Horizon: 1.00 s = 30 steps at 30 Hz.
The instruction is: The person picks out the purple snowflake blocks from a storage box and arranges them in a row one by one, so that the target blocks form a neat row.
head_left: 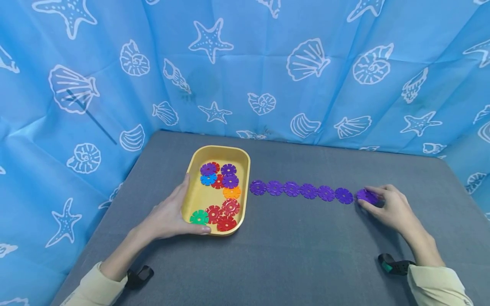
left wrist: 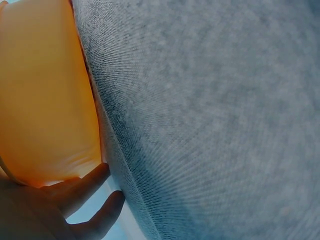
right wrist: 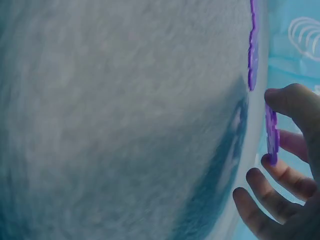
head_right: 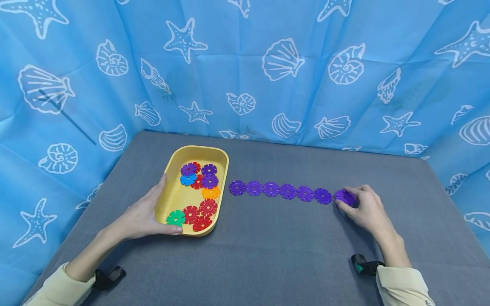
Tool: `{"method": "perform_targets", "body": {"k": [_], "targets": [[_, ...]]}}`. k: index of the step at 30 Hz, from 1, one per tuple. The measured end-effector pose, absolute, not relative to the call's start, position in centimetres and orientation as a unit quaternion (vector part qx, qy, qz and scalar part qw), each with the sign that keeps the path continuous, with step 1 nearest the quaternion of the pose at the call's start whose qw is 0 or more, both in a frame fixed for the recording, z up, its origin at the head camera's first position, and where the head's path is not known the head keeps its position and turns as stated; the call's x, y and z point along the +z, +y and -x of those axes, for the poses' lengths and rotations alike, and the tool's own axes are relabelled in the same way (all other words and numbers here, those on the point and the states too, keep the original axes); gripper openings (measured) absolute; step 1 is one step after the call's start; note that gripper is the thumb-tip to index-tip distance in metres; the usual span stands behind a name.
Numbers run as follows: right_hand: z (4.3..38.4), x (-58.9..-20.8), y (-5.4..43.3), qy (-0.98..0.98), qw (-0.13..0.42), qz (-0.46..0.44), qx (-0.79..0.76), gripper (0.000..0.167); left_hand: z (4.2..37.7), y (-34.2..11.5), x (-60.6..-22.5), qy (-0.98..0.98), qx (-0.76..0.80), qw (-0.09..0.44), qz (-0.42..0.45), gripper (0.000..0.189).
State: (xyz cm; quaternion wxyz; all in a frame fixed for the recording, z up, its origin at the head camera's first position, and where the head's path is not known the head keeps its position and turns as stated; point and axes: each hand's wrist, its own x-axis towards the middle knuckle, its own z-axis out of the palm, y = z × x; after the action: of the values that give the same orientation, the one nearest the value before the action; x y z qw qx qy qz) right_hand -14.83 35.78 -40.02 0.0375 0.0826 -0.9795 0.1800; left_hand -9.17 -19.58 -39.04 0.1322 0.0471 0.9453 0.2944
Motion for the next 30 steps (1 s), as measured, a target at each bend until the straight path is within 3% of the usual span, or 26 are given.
{"method": "perform_targets", "body": {"k": [8,15,30], "targets": [[14.93,-40.83,36.78,-0.974,0.025,-0.138,0.177,0.051,9.13,-19.53,-39.17,0.947,0.290,0.129,-0.044,0.147],[14.91,-40.57,36.95,-0.983,-0.025,-0.082,0.164,0.063,9.13,-19.56,-39.28,0.949,0.286,0.123,-0.048,0.147],[15.25,-40.51,36.12,-0.982,-0.028,-0.085,0.168,0.053,9.12,-19.54,-39.21,0.948,0.289,0.124,-0.046,0.146]]}}
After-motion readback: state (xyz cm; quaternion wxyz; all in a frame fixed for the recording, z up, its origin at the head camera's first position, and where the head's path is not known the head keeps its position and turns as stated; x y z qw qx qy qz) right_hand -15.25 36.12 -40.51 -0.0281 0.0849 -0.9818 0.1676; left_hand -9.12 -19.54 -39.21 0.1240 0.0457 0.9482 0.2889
